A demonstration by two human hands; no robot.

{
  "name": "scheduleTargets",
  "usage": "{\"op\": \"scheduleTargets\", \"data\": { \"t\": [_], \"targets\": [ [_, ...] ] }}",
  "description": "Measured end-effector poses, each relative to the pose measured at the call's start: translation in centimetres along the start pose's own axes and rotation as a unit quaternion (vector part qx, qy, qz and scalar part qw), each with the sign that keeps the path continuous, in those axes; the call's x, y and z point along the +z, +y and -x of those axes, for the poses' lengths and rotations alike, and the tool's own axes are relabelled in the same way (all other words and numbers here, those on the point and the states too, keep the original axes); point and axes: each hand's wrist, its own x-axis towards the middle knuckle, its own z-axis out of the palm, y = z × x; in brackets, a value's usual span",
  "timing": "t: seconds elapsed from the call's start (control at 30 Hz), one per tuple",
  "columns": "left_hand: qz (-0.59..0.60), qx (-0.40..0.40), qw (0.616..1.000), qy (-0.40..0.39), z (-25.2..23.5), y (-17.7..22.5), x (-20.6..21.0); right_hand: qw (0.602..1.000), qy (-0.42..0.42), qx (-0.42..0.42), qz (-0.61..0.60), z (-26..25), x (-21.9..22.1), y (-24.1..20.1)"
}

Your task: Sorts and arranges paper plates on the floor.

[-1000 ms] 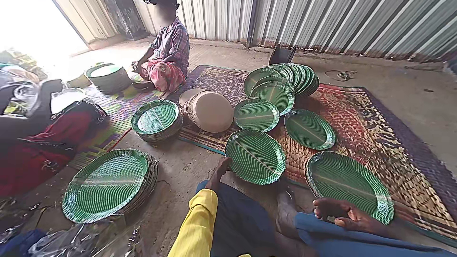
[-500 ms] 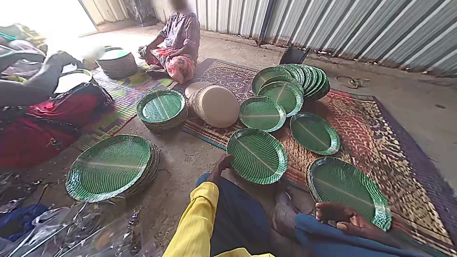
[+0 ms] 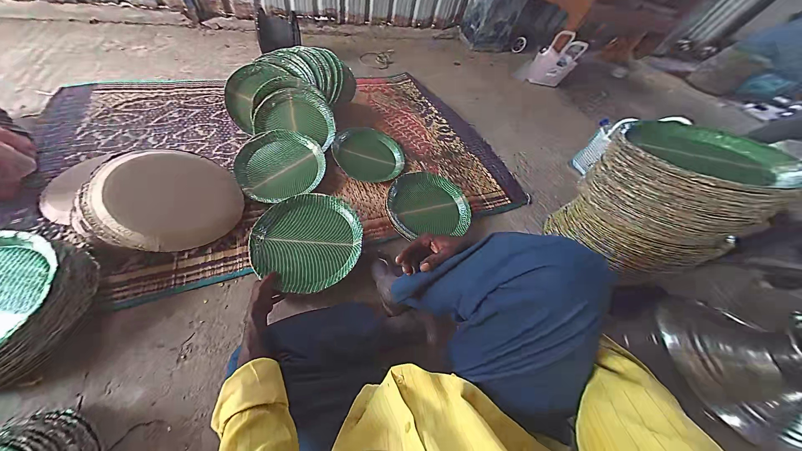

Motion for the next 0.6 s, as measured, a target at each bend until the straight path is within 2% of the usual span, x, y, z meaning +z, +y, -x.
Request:
{"op": "scheduleTargets", "data": {
  "t": [0.2, 0.37, 0.6],
  "targets": [
    [-0.074, 0.014, 0.997, 0.030, -1.5, -1.1, -0.3, 0.998, 0.052, -0.019, 0.013, 0.0, 1.4, 0.3],
    [-0.100, 0.043, 0.993, 0.043, -1.8, -1.7, -1.3, 0.997, 0.051, -0.049, -0.005, 0.0, 1.6, 1.1],
    [-0.085, 0.031, 0.994, 0.060, -2.3, -1.6, -0.8, 0.999, 0.032, -0.022, -0.024, 1.5, 0.5, 0.4]
  ]
}}
